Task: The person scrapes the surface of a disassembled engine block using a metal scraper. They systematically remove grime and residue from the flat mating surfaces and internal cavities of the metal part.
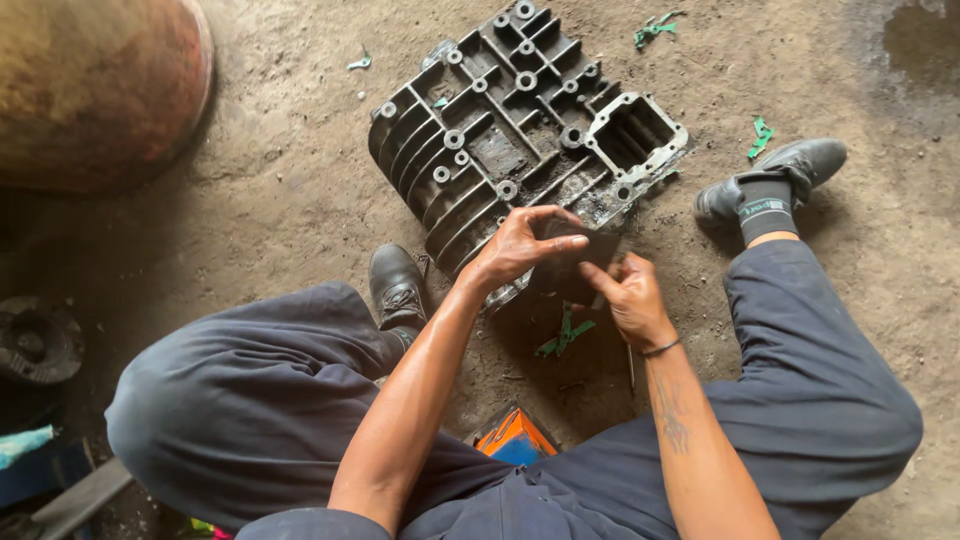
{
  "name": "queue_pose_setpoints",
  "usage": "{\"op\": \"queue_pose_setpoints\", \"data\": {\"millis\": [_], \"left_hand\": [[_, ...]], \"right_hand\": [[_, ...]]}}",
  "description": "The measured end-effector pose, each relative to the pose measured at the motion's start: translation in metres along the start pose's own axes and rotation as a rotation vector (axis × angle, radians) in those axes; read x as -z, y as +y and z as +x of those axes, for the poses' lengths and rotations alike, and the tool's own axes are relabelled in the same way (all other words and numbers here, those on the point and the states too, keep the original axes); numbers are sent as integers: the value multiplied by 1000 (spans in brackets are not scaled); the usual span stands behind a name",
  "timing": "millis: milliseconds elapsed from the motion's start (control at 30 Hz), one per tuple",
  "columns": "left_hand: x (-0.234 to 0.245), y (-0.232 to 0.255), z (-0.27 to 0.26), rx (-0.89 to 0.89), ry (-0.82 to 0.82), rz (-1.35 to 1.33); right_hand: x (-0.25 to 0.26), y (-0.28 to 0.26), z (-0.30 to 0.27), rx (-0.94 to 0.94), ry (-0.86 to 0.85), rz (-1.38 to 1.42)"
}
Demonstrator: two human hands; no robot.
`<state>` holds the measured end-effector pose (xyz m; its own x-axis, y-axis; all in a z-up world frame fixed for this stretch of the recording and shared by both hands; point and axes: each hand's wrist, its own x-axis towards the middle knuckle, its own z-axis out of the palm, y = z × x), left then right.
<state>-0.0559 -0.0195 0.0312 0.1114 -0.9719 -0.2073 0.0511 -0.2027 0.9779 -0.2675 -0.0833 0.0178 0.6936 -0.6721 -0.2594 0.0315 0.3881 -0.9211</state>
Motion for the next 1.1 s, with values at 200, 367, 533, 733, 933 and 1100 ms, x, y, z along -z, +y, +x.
{"op": "queue_pose_setpoints", "data": {"millis": [200,367,533,733,933,1100], "left_hand": [[3,-7,6,-99,61,-15],[2,-3,3,33,31,-10],[6,-11,6,27,-96,-285],[8,-21,6,59,-274,-625],[34,-11,-3,-8,113,-294],[66,-48,6,-80,854,422]], "right_hand": [[-7,-20,-12,-18,115,123],[-2,-19,-13,-42,79,175],[10,-15,-14,-44,-60,275],[11,-18,-15,-59,-106,355],[6,-18,-9,78,118,222],[6,2,-1,234,371,124]]}}
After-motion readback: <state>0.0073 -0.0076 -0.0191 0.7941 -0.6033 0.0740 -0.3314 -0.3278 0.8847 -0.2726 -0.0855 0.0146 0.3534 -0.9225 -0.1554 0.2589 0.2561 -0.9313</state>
